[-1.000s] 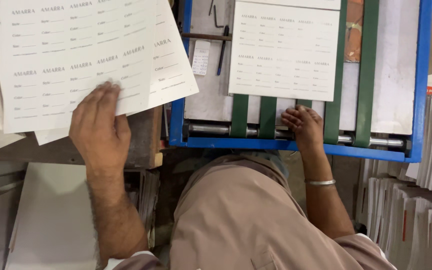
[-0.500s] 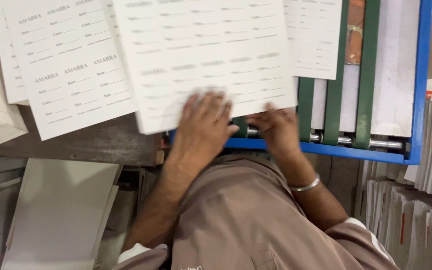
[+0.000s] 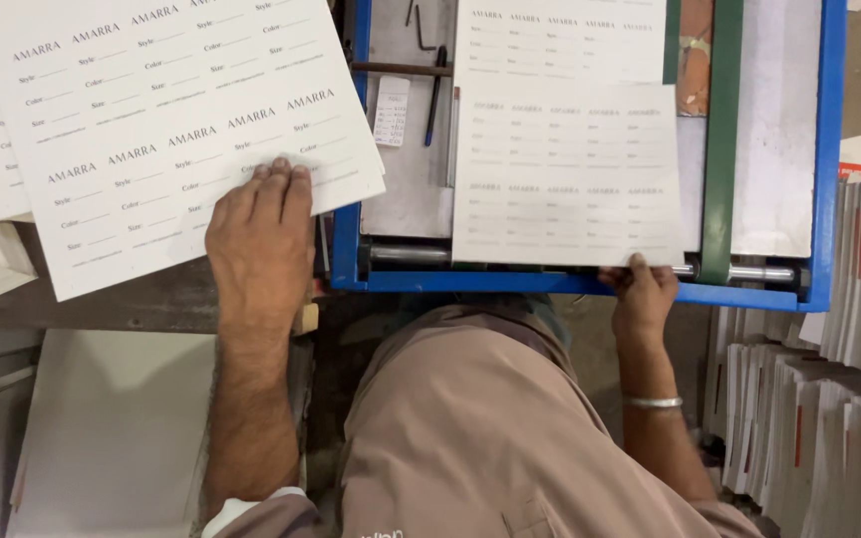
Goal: The person picks up sheets of paper from a stack and feeds them one at a time into the conveyor belts of a printing machine.
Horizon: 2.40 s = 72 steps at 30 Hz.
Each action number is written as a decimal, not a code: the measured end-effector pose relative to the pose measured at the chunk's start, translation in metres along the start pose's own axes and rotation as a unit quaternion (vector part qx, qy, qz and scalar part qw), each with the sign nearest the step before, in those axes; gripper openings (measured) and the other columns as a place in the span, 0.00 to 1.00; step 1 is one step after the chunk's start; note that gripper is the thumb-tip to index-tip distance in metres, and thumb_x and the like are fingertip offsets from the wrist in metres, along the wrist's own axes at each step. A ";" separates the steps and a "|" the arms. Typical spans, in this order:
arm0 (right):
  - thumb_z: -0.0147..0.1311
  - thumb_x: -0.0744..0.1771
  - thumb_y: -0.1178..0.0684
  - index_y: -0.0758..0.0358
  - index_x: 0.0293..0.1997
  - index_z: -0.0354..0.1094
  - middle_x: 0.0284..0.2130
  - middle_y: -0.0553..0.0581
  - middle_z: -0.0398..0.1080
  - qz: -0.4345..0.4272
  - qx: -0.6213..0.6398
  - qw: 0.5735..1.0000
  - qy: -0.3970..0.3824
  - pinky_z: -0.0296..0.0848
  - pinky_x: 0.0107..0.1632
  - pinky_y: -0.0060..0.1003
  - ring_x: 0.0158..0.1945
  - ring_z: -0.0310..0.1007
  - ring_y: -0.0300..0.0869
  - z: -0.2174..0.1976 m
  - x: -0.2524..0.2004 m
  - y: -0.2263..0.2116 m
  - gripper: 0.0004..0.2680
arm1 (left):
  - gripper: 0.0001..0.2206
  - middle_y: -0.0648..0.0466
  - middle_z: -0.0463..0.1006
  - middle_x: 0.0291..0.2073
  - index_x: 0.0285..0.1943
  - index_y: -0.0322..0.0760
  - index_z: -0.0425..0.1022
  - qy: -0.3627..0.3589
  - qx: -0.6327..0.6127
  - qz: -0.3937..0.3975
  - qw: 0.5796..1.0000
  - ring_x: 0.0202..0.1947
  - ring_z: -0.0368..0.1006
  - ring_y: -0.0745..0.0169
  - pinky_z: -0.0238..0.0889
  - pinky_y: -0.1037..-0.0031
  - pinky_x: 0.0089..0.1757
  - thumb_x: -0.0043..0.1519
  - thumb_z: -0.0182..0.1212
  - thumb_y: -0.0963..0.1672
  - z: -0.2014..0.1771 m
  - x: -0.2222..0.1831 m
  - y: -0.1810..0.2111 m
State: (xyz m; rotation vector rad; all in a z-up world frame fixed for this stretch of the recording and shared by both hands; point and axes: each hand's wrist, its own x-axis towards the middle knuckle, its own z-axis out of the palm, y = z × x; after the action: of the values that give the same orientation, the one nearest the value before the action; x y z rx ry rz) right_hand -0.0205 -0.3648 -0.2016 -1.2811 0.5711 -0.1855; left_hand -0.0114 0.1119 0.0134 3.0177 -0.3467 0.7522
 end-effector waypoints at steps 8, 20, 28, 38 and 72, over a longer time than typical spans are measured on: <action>0.47 0.73 0.56 0.69 0.51 0.64 0.35 0.60 0.75 0.048 0.035 0.998 0.009 0.81 0.35 0.37 0.33 0.79 0.45 0.016 0.000 0.002 0.06 | 0.09 0.49 0.82 0.50 0.52 0.33 0.80 0.027 -0.030 -0.014 0.999 0.49 0.78 0.54 0.71 0.64 0.49 0.63 0.68 0.38 0.005 -0.009 0.000; 0.45 0.73 0.55 0.75 0.50 0.63 0.37 0.66 0.74 0.074 0.011 0.996 -0.054 0.84 0.43 0.41 0.38 0.80 0.47 0.077 0.040 -0.029 0.09 | 0.18 0.47 0.78 0.56 0.57 0.31 0.78 -0.007 -0.049 -0.015 0.999 0.57 0.70 0.49 0.64 0.53 0.58 0.58 0.71 0.40 0.008 -0.015 0.003; 0.43 0.72 0.50 0.76 0.55 0.61 0.42 0.69 0.73 0.100 -0.054 0.992 -0.056 0.84 0.46 0.42 0.44 0.80 0.52 0.085 0.029 -0.059 0.14 | 0.23 0.44 0.73 0.69 0.68 0.36 0.75 0.018 -0.076 -0.116 0.990 0.69 0.69 0.44 0.63 0.60 0.66 0.62 0.66 0.35 -0.008 -0.034 -0.038; 0.47 0.71 0.52 0.74 0.64 0.60 0.54 0.63 0.72 -0.009 -0.023 0.853 -0.521 0.81 0.56 0.41 0.57 0.76 0.47 0.177 -0.088 -0.091 0.16 | 0.19 0.45 0.78 0.55 0.58 0.31 0.75 -0.018 -0.094 0.064 0.993 0.61 0.70 0.48 0.56 0.49 0.65 0.56 0.63 0.40 0.026 0.014 0.097; 0.46 0.73 0.56 0.74 0.50 0.65 0.36 0.63 0.74 0.042 0.031 0.998 -0.032 0.82 0.38 0.38 0.35 0.79 0.45 0.053 0.022 -0.024 0.08 | 0.12 0.49 0.80 0.49 0.55 0.35 0.78 0.113 0.005 -0.014 0.994 0.55 0.74 0.53 0.65 0.60 0.58 0.64 0.71 0.40 0.032 -0.007 -0.002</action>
State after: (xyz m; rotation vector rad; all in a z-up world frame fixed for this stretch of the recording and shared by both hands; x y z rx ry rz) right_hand 0.0285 -0.3366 -0.1770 -1.1975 0.5595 -0.0925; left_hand -0.0018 0.1135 -0.0181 2.8987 -0.2940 1.0815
